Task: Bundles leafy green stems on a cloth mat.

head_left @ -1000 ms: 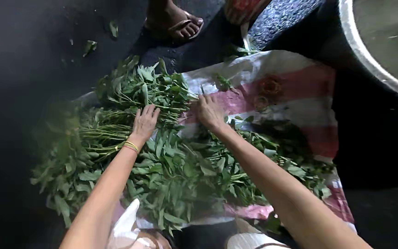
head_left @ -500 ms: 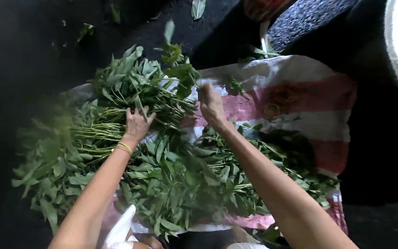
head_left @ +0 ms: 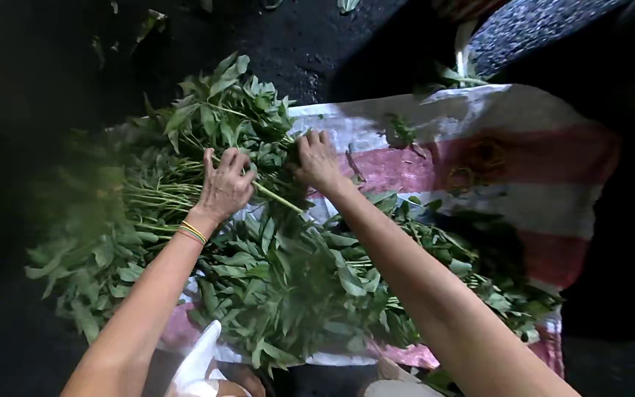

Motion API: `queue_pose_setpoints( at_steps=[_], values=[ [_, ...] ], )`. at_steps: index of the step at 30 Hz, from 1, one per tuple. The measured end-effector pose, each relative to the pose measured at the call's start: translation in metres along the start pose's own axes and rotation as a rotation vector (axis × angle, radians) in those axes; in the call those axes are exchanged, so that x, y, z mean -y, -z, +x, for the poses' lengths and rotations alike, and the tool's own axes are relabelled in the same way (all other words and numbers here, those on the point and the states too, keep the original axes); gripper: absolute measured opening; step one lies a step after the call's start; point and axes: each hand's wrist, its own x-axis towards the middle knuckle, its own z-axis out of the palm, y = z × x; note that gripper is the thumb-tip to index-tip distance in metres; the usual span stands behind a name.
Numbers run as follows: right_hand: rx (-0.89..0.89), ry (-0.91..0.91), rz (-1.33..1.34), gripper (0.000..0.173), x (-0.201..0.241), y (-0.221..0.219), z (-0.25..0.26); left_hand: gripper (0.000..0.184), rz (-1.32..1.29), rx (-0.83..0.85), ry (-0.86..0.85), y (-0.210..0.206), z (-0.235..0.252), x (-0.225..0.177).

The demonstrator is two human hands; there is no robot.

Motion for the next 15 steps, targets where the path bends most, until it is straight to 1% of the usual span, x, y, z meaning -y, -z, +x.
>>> queue_pose_setpoints(
  at_steps=[3, 4, 5, 7, 8, 9, 11, 13, 15],
  values=[
    [0.046, -0.041, -0.050, 0.057, 0.004, 0.003, 0.001, 0.019, 0.079, -0.070, -0.095, -0.016, -0.015, -0.009],
    [0.071, -0.050, -0.061, 0.056, 0.009, 0.004, 0.002, 0.023, 0.111, -0.070, -0.106, -0.021, -0.016, -0.012],
    [0.104, -0.057, -0.058, 0.055, 0.014, 0.004, 0.003, 0.032, 0.141, -0.054, -0.098, -0.026, -0.014, -0.016],
    [0.147, -0.059, -0.049, 0.049, 0.024, 0.001, 0.002, 0.050, 0.175, 0.063, -0.028, -0.035, -0.003, -0.026],
    [0.148, -0.058, -0.053, 0.044, 0.027, 0.000, 0.001, 0.053, 0.172, 0.125, 0.008, -0.039, 0.006, -0.030],
    [0.149, -0.058, -0.061, 0.041, 0.031, -0.002, 0.000, 0.052, 0.164, 0.184, 0.040, -0.042, 0.015, -0.033],
    [0.179, -0.067, -0.104, 0.036, 0.037, -0.002, -0.004, 0.041, 0.144, 0.203, 0.061, -0.048, 0.030, -0.035],
    [0.258, -0.094, -0.136, 0.033, 0.040, 0.004, -0.004, 0.032, 0.121, 0.123, 0.049, -0.054, 0.038, -0.031],
    [0.297, -0.103, -0.150, 0.031, 0.039, 0.010, -0.005, 0.027, 0.129, 0.041, -0.015, -0.053, 0.038, -0.025]
  ],
)
